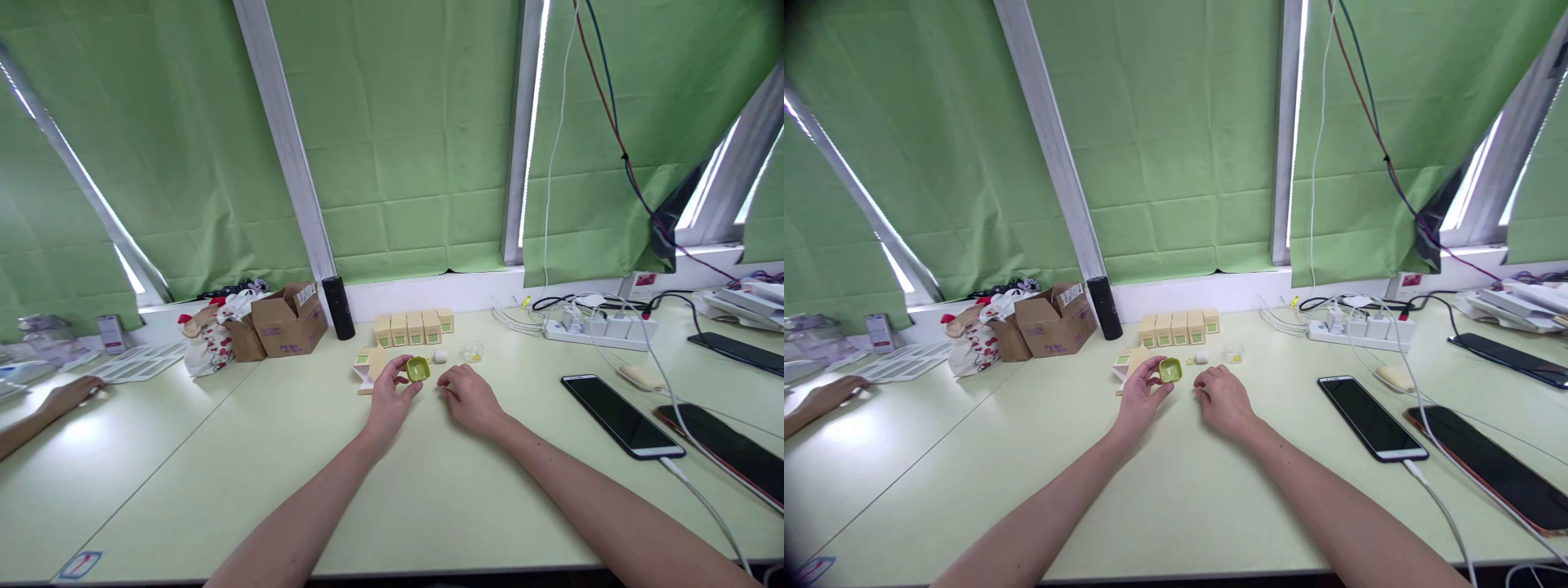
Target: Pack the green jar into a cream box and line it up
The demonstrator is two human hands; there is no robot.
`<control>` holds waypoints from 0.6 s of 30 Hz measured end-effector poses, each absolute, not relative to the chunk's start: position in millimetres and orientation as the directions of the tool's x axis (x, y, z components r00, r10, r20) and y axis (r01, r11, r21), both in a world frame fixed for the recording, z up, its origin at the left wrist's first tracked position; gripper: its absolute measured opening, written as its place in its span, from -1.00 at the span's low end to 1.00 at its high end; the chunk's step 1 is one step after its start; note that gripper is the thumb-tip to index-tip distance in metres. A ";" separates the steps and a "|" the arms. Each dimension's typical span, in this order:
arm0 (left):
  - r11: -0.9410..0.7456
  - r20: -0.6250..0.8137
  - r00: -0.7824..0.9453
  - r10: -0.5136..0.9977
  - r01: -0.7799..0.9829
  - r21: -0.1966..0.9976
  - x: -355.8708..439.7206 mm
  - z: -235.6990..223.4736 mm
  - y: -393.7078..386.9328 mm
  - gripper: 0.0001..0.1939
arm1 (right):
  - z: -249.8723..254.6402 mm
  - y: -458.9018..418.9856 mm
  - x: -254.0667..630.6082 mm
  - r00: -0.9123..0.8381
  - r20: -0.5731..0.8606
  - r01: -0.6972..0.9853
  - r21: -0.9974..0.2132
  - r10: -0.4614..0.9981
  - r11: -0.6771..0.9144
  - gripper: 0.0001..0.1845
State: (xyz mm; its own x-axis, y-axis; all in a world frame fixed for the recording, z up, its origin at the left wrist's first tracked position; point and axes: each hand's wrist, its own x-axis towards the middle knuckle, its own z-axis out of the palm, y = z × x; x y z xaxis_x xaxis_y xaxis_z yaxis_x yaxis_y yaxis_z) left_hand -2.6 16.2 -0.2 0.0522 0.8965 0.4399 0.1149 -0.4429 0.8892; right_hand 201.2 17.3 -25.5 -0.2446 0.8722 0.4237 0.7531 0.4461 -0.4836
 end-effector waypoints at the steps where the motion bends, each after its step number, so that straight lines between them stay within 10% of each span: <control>1: -0.436 0.434 0.047 0.900 0.086 0.896 -3.0 -0.3 17.4 -0.54 | -26.5 18.1 200.5 -0.276 0.440 0.774 -0.424 0.854 0.469 -0.77; 18: -0.419 0.420 0.010 0.908 0.071 0.905 -6.8 -0.5 18.0 -0.51 | -12.9 61.6 168.7 -0.478 0.339 0.867 0.035 0.810 0.497 -0.62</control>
